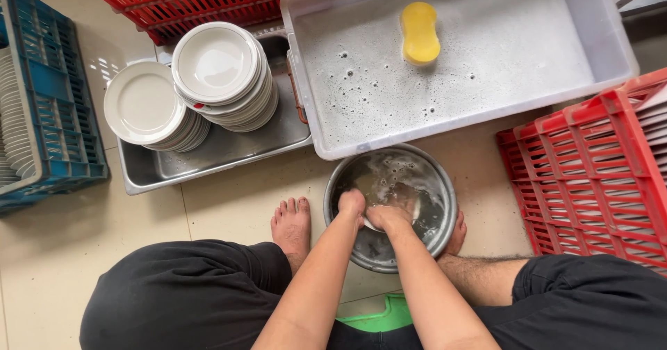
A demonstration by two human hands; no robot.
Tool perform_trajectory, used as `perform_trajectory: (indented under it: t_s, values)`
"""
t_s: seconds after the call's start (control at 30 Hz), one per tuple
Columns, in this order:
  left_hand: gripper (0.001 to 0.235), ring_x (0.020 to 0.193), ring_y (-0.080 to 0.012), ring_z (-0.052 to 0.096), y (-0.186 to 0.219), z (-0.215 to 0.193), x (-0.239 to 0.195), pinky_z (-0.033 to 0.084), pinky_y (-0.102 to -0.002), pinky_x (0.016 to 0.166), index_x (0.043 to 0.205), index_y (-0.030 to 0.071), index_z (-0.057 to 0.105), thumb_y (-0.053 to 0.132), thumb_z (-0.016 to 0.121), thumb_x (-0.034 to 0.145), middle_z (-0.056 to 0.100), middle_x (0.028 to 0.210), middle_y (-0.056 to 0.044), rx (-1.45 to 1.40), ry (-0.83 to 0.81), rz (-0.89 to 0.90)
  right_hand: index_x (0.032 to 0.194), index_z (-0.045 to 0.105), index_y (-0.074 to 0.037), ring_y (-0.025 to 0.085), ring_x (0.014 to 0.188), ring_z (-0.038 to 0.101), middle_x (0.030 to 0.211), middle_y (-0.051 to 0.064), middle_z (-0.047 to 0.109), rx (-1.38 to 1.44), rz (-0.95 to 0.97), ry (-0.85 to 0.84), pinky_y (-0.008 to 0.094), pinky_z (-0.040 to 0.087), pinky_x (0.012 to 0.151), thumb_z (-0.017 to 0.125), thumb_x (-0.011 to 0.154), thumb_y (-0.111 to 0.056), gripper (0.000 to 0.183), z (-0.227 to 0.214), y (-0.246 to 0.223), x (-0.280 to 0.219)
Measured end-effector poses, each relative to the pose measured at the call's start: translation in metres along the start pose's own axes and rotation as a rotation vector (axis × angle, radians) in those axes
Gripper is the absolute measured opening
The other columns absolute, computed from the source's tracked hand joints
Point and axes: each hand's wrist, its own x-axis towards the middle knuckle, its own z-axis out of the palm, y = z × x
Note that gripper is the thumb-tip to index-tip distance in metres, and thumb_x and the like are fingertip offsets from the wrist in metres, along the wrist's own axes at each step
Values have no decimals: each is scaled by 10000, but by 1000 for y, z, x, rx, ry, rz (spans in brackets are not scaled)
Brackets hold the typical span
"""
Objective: Washing and rinsing ceramic plates and bowls by hand using a sponge and basins of water.
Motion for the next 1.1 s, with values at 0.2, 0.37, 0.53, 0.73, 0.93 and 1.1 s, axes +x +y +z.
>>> perform_trajectory:
  t_s: [0.2,0.37,0.53,0.73,0.93,1.1]
  values:
    - [472,1053,-352,605,-20,18,49,512,-458,853,950,-78,679,102,249,878,667,1000,-239,338,1,152,1335,473,-87,317,1381,258,1455,150,348,57,-132,-26,488,165,1146,137,936,-390,603,19,7,52]
    - [449,1228,-328,479,-37,46,86,425,-452,993,1167,42,593,314,349,905,595,1215,-167,-448,130,-96,1208,597,-90,322,1296,402,1324,150,510,103,-391,39,482,254,1116,141,914,-349,601,35,23,72]
    - [459,1241,-301,467,-51,53,91,402,-432,1017,1190,65,605,347,363,921,580,1252,-147,-448,124,-28,1197,565,-6,388,1278,404,1302,238,498,199,-545,-18,515,251,1118,116,894,-332,632,54,26,57]
    - [384,874,-414,648,-47,45,95,546,-485,658,1019,-87,633,144,422,797,665,918,-259,-265,41,-19,1346,360,146,380,1376,277,1448,294,295,253,-499,-128,492,147,1186,115,919,-316,675,29,25,22]
    - [272,896,-421,640,-12,10,66,563,-515,559,891,-53,690,96,513,748,679,853,-231,187,-150,188,1345,484,-94,274,1299,442,1385,111,487,676,-372,-144,587,225,1090,371,897,-611,694,2,48,32]
    - [401,668,-505,622,12,-8,44,564,-591,441,932,-148,626,124,346,841,598,800,-348,244,-226,176,1131,636,-55,234,886,698,979,134,722,682,-267,-7,308,447,713,394,893,-429,505,-27,60,-26]
